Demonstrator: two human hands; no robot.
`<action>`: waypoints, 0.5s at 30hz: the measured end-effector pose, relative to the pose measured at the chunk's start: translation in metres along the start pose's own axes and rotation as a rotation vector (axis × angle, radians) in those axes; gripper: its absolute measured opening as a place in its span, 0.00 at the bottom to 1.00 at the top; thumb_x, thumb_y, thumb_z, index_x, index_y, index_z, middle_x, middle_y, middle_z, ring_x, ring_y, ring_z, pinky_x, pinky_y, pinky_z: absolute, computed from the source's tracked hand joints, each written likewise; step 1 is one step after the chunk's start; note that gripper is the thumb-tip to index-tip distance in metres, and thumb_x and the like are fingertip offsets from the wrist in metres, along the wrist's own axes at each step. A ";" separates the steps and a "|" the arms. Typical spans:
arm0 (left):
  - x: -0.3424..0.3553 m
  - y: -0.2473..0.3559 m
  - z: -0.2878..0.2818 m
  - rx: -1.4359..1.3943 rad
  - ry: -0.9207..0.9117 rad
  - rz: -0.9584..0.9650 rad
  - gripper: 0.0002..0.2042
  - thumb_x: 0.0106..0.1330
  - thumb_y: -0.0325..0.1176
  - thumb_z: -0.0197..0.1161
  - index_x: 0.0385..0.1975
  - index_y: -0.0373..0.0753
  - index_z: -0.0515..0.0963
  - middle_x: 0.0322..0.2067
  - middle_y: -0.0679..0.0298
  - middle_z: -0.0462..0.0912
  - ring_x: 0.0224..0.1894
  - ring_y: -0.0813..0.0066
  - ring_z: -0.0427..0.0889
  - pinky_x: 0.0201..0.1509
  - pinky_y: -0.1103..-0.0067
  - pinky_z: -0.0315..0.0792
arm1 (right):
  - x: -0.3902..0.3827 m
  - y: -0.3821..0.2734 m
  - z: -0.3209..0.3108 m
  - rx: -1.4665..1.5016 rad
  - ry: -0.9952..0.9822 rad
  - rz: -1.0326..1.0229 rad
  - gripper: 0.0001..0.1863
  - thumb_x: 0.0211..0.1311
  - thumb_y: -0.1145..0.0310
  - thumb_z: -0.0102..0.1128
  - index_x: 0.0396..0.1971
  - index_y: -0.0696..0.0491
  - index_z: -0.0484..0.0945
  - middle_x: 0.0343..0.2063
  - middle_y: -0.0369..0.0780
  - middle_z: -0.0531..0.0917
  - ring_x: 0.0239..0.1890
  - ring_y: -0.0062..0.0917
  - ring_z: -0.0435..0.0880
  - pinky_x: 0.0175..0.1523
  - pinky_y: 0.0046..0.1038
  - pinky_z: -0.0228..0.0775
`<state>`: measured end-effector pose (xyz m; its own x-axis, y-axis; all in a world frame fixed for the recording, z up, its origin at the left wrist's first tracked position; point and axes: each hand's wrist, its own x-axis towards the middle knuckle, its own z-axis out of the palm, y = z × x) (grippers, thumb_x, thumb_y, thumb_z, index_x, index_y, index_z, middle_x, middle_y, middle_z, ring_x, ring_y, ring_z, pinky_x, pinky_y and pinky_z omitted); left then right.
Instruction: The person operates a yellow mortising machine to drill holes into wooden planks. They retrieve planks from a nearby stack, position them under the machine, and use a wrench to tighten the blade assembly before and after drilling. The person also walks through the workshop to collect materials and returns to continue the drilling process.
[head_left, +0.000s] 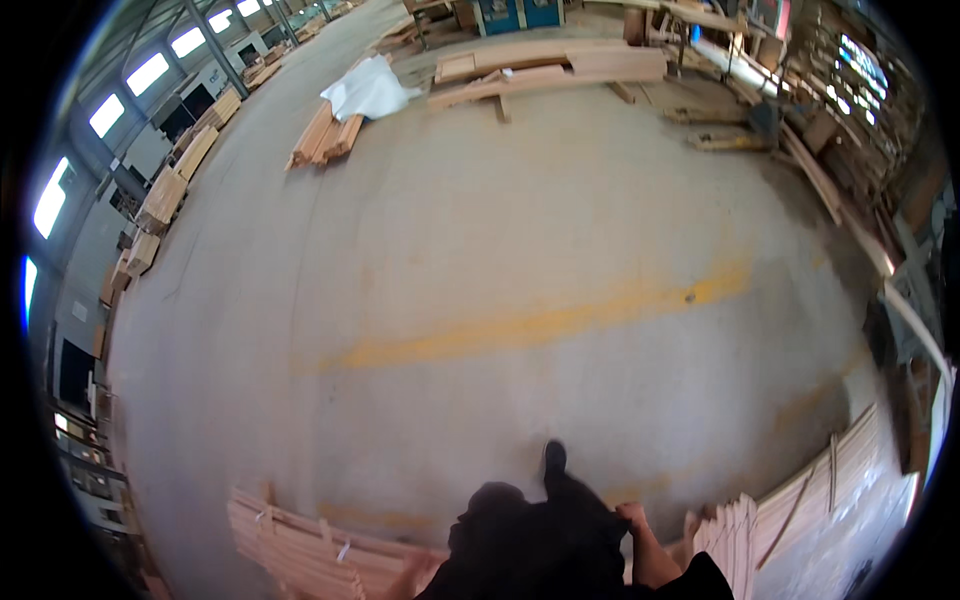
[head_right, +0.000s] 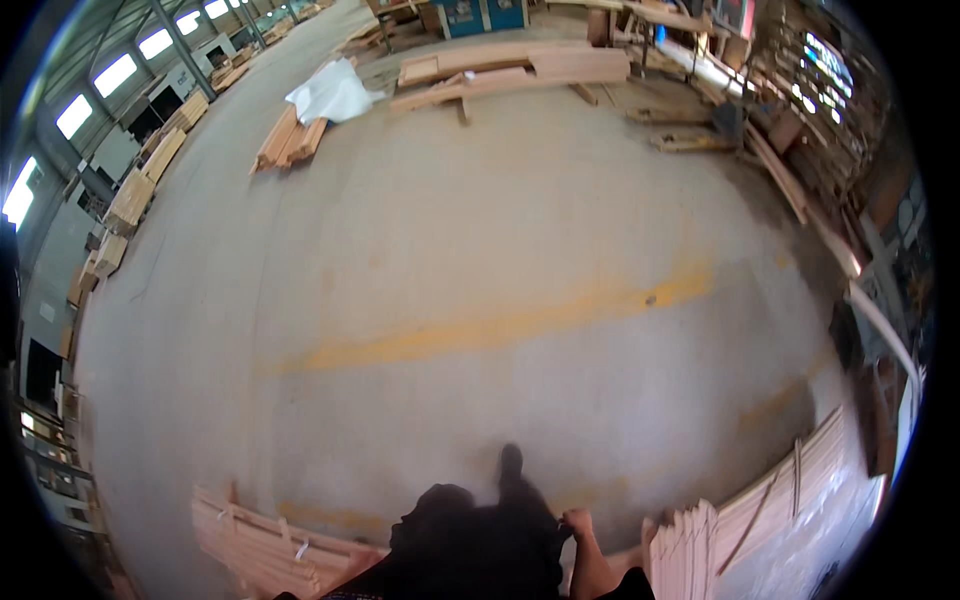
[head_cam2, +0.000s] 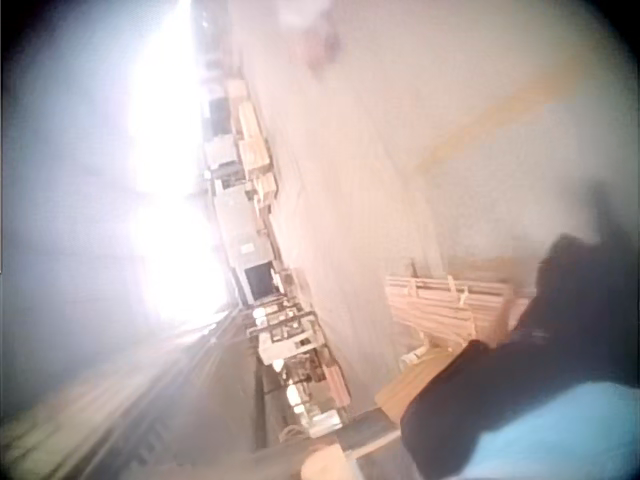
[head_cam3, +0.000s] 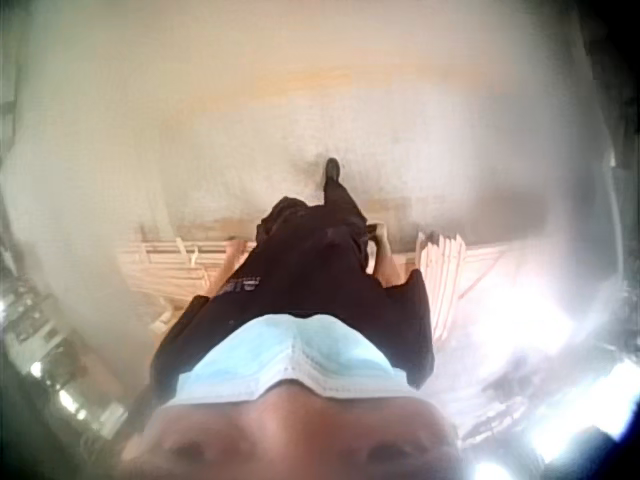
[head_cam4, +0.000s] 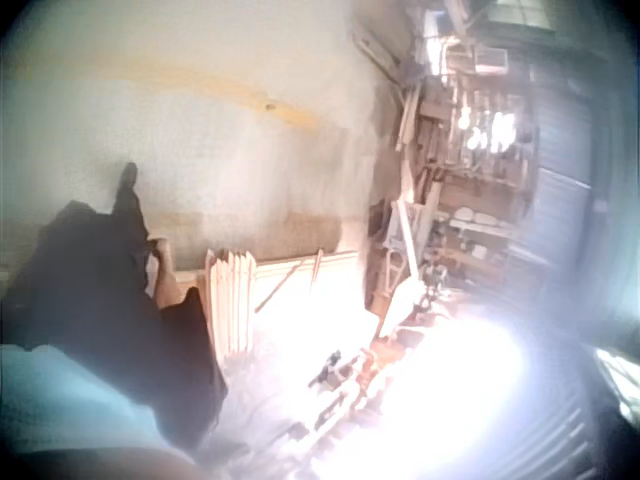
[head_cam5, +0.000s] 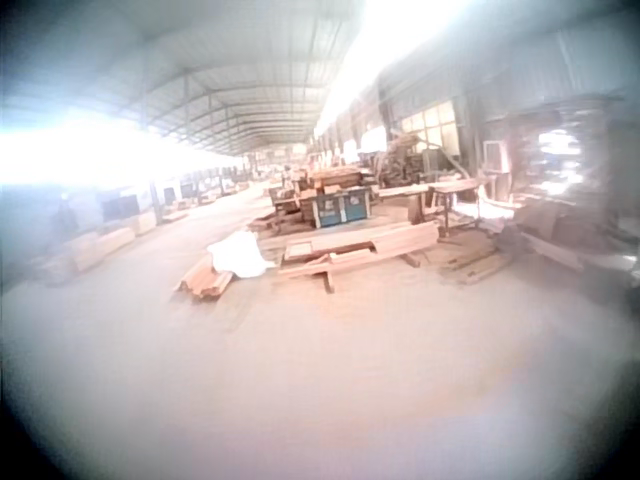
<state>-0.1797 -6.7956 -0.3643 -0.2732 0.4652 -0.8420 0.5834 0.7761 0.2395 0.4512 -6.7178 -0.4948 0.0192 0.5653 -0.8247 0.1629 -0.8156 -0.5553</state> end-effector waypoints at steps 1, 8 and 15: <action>0.029 0.041 -0.030 -0.218 0.027 -0.082 0.09 0.68 0.41 0.60 0.40 0.44 0.80 0.35 0.63 0.80 0.40 0.72 0.79 0.42 0.66 0.75 | 0.027 -0.093 0.001 0.049 0.158 0.077 0.13 0.58 0.66 0.58 0.34 0.60 0.84 0.25 0.42 0.87 0.25 0.25 0.86 0.34 0.27 0.78; 0.201 0.251 -0.194 -0.562 0.085 -0.222 0.09 0.67 0.40 0.59 0.35 0.43 0.81 0.29 0.64 0.79 0.33 0.72 0.78 0.37 0.67 0.74 | 0.232 -0.553 0.001 -0.061 0.271 -0.416 0.13 0.63 0.66 0.55 0.35 0.61 0.83 0.26 0.43 0.87 0.26 0.24 0.86 0.33 0.26 0.77; 0.412 0.457 -0.374 -0.520 -0.015 -0.144 0.10 0.65 0.39 0.59 0.30 0.41 0.82 0.22 0.64 0.78 0.26 0.72 0.76 0.32 0.69 0.73 | 0.419 -0.725 0.016 -0.748 0.248 -0.338 0.08 0.54 0.62 0.62 0.28 0.48 0.85 0.25 0.39 0.87 0.29 0.29 0.86 0.34 0.40 0.76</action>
<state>-0.3122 -6.0903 -0.4207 -0.3091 0.3350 -0.8901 0.0837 0.9419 0.3254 0.3249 -5.8915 -0.4393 0.0530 0.8452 -0.5318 0.8048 -0.3514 -0.4783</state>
